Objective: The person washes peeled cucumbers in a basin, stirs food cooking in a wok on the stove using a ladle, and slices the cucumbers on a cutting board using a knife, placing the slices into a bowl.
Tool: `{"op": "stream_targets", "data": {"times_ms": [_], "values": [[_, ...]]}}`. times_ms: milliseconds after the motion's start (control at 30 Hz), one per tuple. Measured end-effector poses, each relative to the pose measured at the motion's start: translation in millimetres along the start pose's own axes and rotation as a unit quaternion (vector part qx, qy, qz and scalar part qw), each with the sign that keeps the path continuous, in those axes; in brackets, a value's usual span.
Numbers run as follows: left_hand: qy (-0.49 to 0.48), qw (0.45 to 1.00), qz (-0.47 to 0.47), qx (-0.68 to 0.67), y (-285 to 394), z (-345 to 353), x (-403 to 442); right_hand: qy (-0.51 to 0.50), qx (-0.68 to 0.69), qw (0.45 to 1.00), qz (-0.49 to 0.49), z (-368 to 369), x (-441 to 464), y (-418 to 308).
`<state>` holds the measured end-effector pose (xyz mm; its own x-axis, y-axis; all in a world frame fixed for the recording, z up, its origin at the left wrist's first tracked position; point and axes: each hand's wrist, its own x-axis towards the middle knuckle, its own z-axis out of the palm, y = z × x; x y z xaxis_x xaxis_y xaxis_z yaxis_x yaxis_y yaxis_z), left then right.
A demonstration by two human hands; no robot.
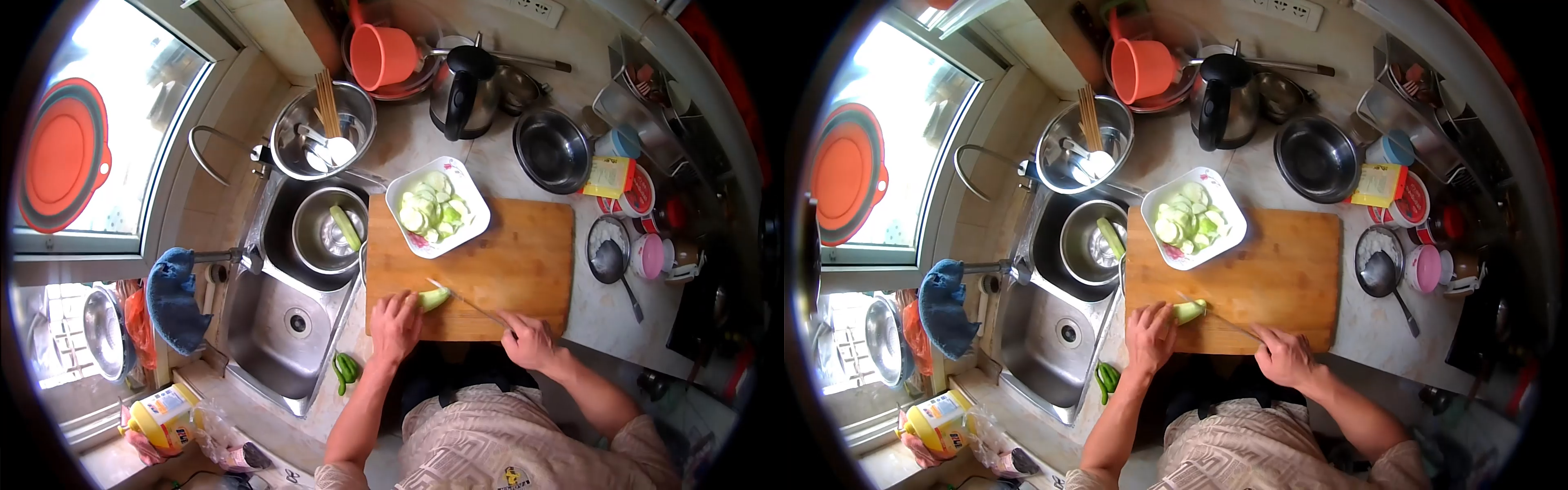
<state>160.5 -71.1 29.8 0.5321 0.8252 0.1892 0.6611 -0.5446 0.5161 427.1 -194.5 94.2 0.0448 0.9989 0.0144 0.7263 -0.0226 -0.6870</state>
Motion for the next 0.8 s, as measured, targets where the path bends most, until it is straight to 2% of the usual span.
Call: {"op": "stream_targets", "data": {"times_ms": [33,133,167,267,367,467,800], "values": [[0.016,0.998,0.056,0.028,1,1,1,-0.014,0.009,1.0,0.013,1,3,1],[-0.024,0.99,0.132,0.047,8,8,4,-0.084,-0.098,0.991,0.021,-6,13,-1],[-0.03,0.988,0.145,0.054,5,12,2,-0.089,-0.108,0.99,-0.005,-11,17,-4],[-0.035,0.983,0.175,0.054,2,17,0,-0.182,-0.172,0.968,0.014,-25,32,-16],[-0.033,0.982,0.178,0.06,3,19,-4,-0.233,-0.191,0.953,0.024,-26,38,-13],[-0.044,0.981,0.181,0.046,3,19,-8,-0.247,-0.226,0.942,0.021,-30,35,-15],[-0.024,0.985,0.165,0.039,8,17,-9,-0.224,-0.182,0.957,0.009,3,42,14]]}}
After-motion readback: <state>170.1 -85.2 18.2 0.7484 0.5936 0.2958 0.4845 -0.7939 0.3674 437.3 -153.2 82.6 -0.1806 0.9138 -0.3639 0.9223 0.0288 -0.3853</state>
